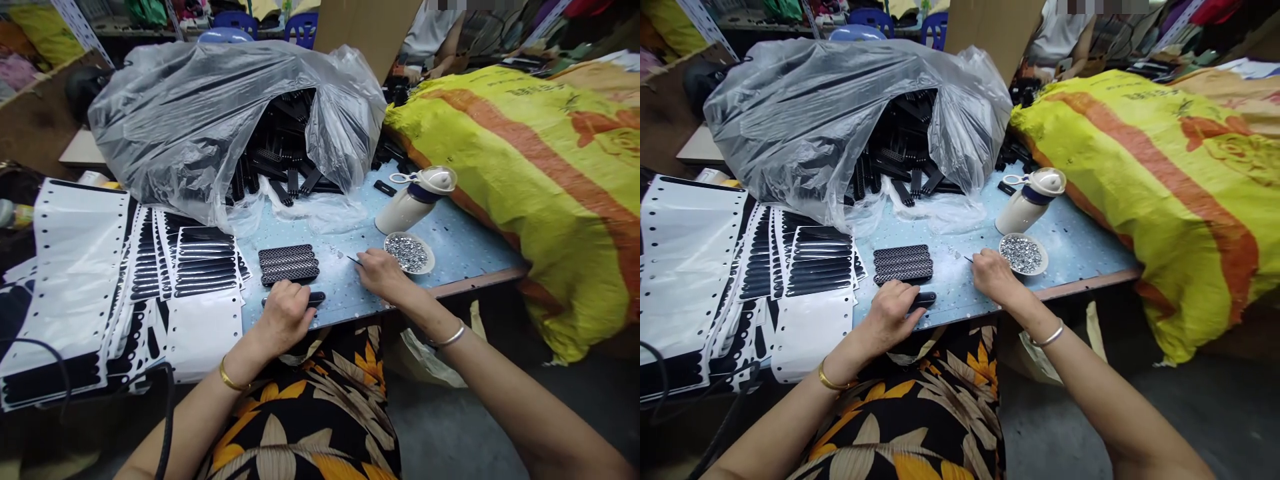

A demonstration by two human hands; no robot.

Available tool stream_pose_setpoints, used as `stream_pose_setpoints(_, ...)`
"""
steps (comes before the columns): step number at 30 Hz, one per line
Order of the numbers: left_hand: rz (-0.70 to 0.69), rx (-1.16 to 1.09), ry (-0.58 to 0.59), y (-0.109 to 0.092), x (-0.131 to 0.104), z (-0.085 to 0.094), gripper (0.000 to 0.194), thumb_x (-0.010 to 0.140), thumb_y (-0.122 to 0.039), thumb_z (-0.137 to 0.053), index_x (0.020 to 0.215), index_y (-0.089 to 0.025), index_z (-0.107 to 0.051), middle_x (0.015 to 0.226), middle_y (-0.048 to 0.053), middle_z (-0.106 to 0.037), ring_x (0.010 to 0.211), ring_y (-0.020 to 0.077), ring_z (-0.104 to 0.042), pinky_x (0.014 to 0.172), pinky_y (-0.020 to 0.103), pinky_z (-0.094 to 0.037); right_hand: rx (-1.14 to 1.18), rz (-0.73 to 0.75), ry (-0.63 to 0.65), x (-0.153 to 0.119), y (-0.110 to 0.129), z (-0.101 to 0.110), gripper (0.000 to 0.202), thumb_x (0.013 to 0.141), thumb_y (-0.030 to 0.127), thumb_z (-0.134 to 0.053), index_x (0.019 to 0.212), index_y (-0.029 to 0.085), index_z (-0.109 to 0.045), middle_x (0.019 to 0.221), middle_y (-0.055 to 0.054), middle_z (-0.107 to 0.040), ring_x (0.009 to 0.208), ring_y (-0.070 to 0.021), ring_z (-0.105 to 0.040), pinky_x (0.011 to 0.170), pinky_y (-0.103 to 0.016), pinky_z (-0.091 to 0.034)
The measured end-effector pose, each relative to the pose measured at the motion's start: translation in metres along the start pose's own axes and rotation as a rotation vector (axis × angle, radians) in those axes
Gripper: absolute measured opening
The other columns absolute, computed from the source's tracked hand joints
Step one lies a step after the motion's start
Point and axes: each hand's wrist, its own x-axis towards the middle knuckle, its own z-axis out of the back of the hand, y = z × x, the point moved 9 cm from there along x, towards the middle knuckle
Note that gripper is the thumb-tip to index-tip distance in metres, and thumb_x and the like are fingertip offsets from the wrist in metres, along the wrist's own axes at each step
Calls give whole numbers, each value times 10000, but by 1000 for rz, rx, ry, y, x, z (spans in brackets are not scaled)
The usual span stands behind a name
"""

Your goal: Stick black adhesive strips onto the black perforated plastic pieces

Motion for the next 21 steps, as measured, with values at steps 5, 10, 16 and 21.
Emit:
stream_pose_setpoints(5, 58, 90, 83, 4, 0, -14, 68, 823, -207, -647, 848, -146, -632, 779, 95, -658, 725, 256, -568, 665, 404, -468, -22, 16, 47, 10, 5, -4, 197, 791, 40, -519, 780, 78, -712, 827, -170, -649, 751, -239, -572, 626, -307, -334)
stream_pose_setpoints(10, 84, 76, 109, 7, 0, -17, 84, 834, -236, -653, 800, -166, -620, 759, 76, -661, 713, 236, -577, 667, 381, -447, -32, 4, 43, 7, 7, 2, 222, 784, 37, -518, 815, 87, -732, 829, -170, -662, 764, -252, -579, 625, -314, -338)
stream_pose_setpoints(16, 71, 103, 111, 4, 2, -17, 129, 865, -213, -609, 742, -175, -608, 707, 59, -642, 671, 221, -562, 635, 367, -408, 143, 143, -228, -25, 22, 26, 278, 933, 218, -486, 981, 132, -746, 842, -123, -680, 797, -243, -592, 719, -317, -409)
stream_pose_setpoints(21, 53, 107, 107, 4, 0, -16, 135, 858, -193, -598, 723, -180, -597, 691, 57, -629, 656, 218, -550, 615, 362, -391, 7, 27, -107, -13, 7, 1, 236, 795, 67, -506, 830, 80, -739, 832, -175, -663, 763, -263, -545, 680, -341, -361)
